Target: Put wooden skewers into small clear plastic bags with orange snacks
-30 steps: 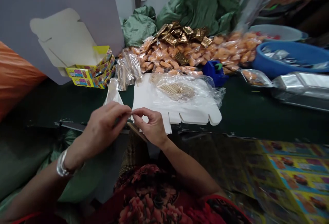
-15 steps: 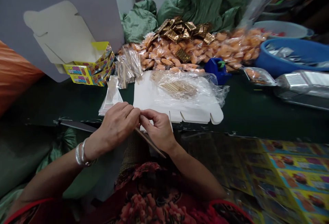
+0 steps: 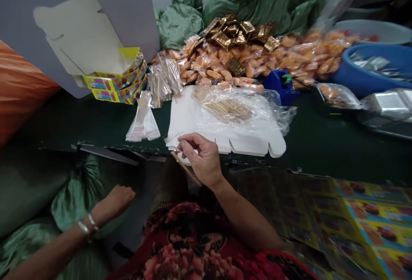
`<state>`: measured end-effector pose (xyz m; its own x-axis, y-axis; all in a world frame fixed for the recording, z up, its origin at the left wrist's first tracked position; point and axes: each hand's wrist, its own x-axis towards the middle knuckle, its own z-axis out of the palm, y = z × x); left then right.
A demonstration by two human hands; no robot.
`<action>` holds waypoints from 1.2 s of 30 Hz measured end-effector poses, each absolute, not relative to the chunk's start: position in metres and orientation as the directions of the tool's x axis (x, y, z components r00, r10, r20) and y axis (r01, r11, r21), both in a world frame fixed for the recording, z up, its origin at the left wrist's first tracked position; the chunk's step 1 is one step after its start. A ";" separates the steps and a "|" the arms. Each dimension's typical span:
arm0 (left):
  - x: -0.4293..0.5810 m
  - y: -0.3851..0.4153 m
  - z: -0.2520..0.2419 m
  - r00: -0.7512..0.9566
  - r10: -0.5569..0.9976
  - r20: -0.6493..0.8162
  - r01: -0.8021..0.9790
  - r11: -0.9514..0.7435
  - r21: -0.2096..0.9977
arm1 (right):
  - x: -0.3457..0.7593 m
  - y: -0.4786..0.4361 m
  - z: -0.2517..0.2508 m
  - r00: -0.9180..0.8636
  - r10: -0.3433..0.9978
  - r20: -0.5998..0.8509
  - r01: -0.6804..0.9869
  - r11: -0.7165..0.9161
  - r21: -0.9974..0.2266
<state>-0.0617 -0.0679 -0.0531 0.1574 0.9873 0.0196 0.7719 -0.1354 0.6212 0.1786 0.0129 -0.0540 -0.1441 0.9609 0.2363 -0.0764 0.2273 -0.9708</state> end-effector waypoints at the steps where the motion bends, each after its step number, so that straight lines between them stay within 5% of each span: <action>1: -0.057 -0.071 -0.058 0.208 0.978 0.005 0.765 -0.166 0.622 | 0.177 0.013 -0.054 -0.145 0.958 0.247 -0.041 0.244 -0.969; 3: -0.043 -0.067 -0.051 0.328 0.943 0.062 0.702 -0.287 0.652 | 0.175 0.013 -0.054 -0.144 0.951 0.275 0.043 0.284 -0.958; 5: -0.026 -0.054 -0.029 0.305 0.912 0.274 0.658 -0.410 0.632 | 0.173 0.013 -0.053 -0.141 0.939 0.314 0.112 0.330 -0.937; 7: -0.009 -0.034 -0.007 0.244 0.838 0.489 0.677 -0.507 0.533 | 0.172 0.011 -0.052 -0.142 0.923 0.358 0.152 0.378 -0.913; 10: 0.009 -0.007 0.006 0.292 0.741 0.605 0.715 -0.589 0.376 | 0.173 0.008 -0.051 -0.156 0.895 0.418 0.175 0.442 -0.880; 22: 0.021 0.003 -0.002 0.406 0.713 0.572 0.693 -0.648 0.316 | 0.180 -0.004 -0.046 -0.198 0.892 0.406 0.125 0.434 -0.892; 27: -0.005 -0.014 0.004 -0.078 0.844 0.531 0.619 -0.376 0.690 | 0.183 -0.003 -0.051 -0.154 0.921 0.359 0.093 0.375 -0.922; 29: -0.016 -0.028 0.005 -0.080 0.891 0.447 0.596 -0.317 0.738 | 0.182 -0.002 -0.053 -0.148 0.926 0.348 0.081 0.362 -0.929; 36: 0.006 -0.036 0.002 0.327 0.761 0.561 0.752 -0.569 0.334 | 0.172 -0.005 -0.050 -0.222 0.880 0.421 0.131 0.454 -0.881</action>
